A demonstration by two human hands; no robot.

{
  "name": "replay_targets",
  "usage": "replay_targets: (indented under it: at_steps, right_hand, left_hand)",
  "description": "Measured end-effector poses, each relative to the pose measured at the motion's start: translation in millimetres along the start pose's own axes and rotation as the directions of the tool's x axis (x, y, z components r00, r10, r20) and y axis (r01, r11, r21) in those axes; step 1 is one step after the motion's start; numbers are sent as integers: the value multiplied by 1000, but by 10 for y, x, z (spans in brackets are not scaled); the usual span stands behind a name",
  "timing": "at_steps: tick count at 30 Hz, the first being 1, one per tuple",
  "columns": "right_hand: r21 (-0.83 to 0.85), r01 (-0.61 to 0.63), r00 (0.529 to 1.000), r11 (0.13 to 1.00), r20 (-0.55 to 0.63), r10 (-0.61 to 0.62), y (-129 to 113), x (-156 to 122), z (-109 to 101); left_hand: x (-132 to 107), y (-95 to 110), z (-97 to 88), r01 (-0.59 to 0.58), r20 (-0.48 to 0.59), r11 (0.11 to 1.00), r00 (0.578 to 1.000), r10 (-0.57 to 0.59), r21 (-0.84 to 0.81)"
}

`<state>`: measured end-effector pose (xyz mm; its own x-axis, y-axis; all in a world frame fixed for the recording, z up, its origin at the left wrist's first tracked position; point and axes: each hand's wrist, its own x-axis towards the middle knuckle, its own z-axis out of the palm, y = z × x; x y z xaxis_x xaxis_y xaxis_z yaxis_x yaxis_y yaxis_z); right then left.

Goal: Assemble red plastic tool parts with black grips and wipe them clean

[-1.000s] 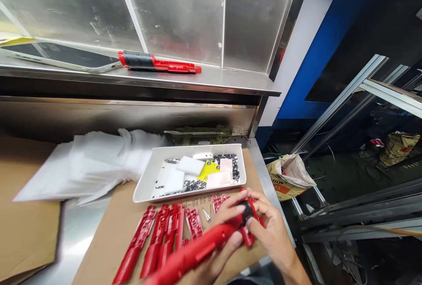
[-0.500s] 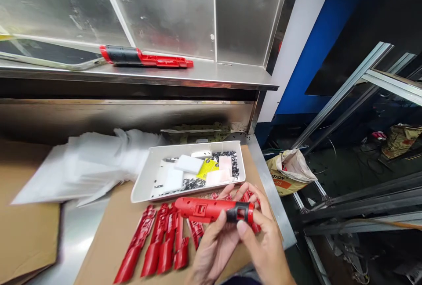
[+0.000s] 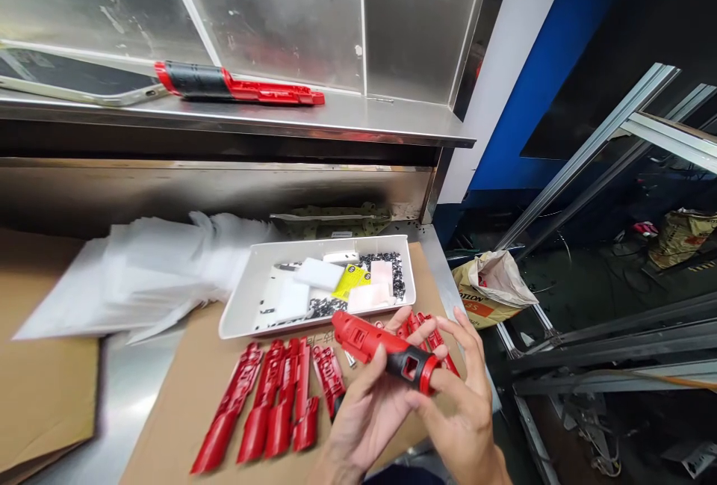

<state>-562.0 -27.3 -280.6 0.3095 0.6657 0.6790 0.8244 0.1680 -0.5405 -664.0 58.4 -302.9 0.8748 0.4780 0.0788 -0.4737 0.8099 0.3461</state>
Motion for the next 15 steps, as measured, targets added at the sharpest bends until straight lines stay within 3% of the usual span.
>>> replay_targets:
  at_steps: [3,6,10,12,13,15]
  right_hand:
    - [55,-76,996,996,43,74,17,-10,1]
    - [221,-278,958,935,137,252,43,-76,53]
    - [445,-524,847,726,187,497,169,-156,103]
    - [460,-563,811,686,148,566,305,-168,65]
    - [399,-574,805,715,119,581,388,-167,29]
    - [123,-565,824,816,42,564,552,-161,-47]
  left_hand:
    - [6,12,41,16,-112,999,993,-22,-50]
    - [1,57,74,29,-257,999,966,-37,-36]
    - [20,212,115,57,-351,937,934,72,345]
    - [40,351,144,45,-357,802,909,214,596]
    - [44,436,157,50,-361,696,880,309,717]
    - [24,624,168,131,-368,446,783,501,885]
